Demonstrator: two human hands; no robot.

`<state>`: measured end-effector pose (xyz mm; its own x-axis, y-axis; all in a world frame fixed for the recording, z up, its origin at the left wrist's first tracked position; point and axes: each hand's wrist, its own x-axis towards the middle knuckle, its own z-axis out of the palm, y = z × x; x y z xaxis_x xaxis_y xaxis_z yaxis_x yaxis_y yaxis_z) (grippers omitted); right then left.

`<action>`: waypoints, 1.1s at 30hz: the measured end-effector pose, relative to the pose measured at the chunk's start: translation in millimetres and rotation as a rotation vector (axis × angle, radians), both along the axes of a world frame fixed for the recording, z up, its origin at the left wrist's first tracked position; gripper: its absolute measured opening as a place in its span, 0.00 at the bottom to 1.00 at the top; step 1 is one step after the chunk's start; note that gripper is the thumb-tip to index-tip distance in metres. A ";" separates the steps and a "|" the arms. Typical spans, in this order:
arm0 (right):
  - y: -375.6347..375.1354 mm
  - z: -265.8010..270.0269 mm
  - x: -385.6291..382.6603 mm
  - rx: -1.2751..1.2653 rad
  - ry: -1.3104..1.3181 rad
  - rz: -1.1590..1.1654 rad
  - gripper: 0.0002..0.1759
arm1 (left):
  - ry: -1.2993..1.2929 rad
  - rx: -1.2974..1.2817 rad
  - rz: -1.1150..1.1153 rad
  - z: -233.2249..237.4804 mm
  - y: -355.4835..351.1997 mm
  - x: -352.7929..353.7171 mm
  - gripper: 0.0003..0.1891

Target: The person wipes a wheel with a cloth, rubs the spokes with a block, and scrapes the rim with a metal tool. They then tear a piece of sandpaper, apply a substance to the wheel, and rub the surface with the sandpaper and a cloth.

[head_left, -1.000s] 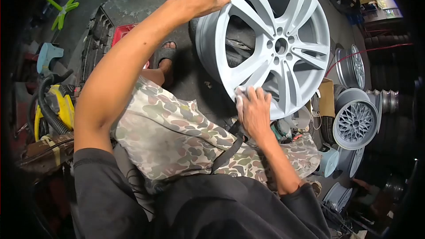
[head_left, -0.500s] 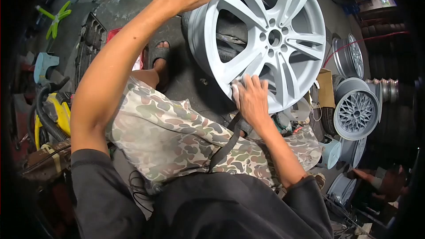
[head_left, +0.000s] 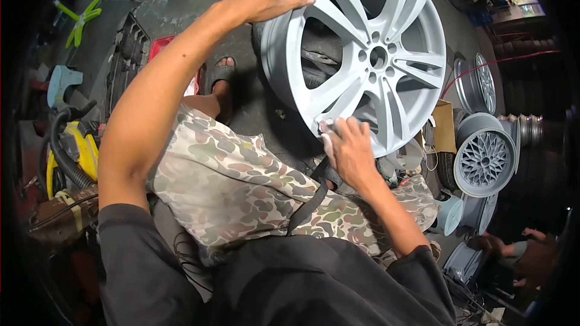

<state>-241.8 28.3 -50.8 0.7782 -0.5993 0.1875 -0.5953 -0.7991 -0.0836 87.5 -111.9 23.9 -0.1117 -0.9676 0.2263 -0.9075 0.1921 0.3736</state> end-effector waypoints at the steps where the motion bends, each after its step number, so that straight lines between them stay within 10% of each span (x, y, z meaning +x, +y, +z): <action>1: -5.5 7.1 -4.6 -0.002 0.021 0.000 0.14 | -0.010 -0.093 0.019 -4.1 0.1 0.2 0.37; 4: -39.0 0.8 -9.9 -0.055 0.060 -0.124 0.15 | -0.174 -0.267 0.020 2.8 3.1 -5.9 0.18; 5: -46.0 -1.1 -10.5 -0.069 0.051 -0.157 0.16 | -0.105 -0.215 0.003 8.6 9.9 -10.6 0.29; 8: -40.9 -10.0 -12.2 -0.069 -0.017 -0.185 0.16 | -0.253 -0.111 -0.124 13.0 74.0 -49.1 0.17; 14: -37.3 -25.7 -11.9 -0.073 -0.199 -0.177 0.15 | -0.706 0.082 -0.198 -66.5 199.7 -110.1 0.37; 33: -35.9 -30.7 -13.6 -0.021 -0.283 -0.198 0.16 | -0.757 0.260 -0.172 -78.7 229.3 -138.1 0.40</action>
<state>-255.4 -7.6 -81.6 0.5625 -0.7271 0.3934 -0.6947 -0.6738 -0.2519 -50.6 117.5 -54.9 -0.2961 -0.9341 -0.1994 -0.8974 0.3435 -0.2768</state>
